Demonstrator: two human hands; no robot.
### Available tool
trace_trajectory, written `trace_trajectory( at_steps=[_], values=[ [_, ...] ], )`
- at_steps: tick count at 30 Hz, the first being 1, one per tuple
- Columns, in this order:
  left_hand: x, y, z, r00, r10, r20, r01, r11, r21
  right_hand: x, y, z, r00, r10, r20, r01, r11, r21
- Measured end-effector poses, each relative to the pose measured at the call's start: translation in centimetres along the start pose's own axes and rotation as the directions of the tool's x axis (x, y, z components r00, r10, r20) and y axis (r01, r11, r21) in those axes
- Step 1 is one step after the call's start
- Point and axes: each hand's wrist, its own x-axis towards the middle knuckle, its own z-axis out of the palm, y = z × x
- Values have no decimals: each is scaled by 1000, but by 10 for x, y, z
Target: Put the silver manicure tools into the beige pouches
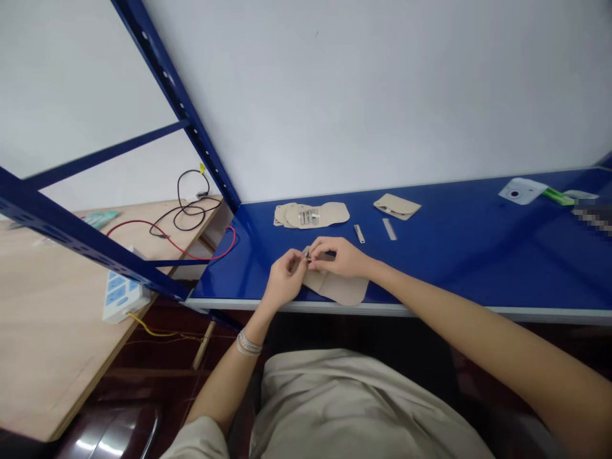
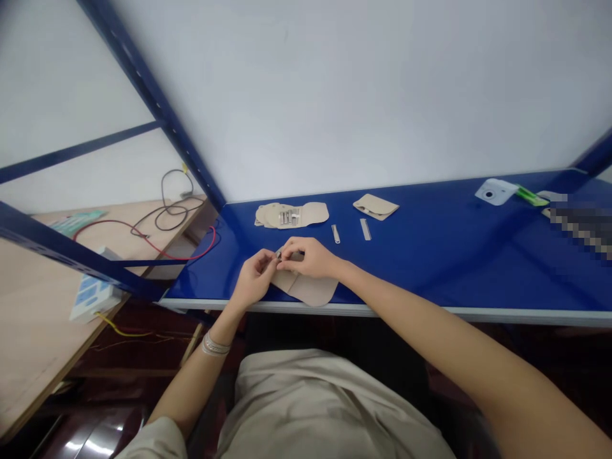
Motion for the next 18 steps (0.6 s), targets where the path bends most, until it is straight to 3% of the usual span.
trace_trajectory(
  at_steps=[8,12,18],
  values=[
    [0,3,1,1000,7,12,-7,1000,2,3,1,1,987,152,58,-154,987,39],
    [-2,2,1,1000,14,12,-15,999,29,4,1,2,971,228,75,-236,962,134],
    [-2,-1,1,1000,24,16,-25,997,74,6,-1,-4,962,226,153,-247,960,134]
  ],
)
